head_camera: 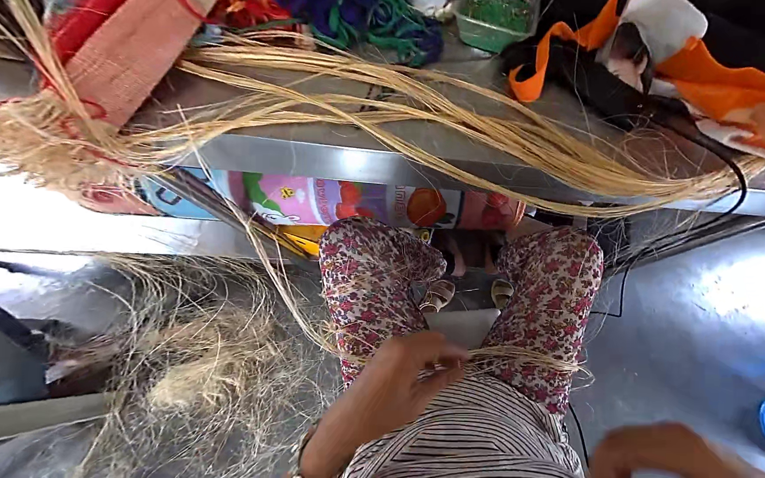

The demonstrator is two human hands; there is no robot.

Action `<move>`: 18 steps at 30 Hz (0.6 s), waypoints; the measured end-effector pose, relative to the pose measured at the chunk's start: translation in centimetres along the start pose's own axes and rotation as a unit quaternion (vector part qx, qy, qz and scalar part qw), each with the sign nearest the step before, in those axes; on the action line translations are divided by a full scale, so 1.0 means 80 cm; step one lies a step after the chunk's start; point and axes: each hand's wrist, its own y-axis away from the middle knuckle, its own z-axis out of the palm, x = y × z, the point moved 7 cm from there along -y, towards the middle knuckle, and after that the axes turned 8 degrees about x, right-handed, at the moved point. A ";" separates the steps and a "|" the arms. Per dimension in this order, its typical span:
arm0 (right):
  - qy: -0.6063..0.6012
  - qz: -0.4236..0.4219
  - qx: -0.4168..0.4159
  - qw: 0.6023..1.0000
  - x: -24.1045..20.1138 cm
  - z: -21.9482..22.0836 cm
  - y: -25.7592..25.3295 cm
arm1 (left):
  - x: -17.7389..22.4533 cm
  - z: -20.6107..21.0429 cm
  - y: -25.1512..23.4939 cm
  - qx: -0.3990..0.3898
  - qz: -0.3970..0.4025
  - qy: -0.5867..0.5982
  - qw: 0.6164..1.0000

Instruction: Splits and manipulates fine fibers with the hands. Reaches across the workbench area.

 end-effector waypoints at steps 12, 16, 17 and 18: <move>0.078 0.199 0.256 0.943 0.144 -0.003 0.018 | -0.117 0.127 -0.010 -0.277 -0.221 -0.146 0.924; 0.110 0.198 0.285 0.931 0.141 -0.006 0.013 | -0.103 0.120 -0.014 -0.208 -0.215 -0.093 0.950; 0.119 0.185 0.303 0.927 0.136 -0.008 0.010 | -0.097 0.116 -0.015 -0.180 -0.198 -0.073 0.961; 0.128 0.167 0.323 0.923 0.131 -0.010 0.008 | -0.092 0.113 -0.015 -0.152 -0.176 -0.053 0.971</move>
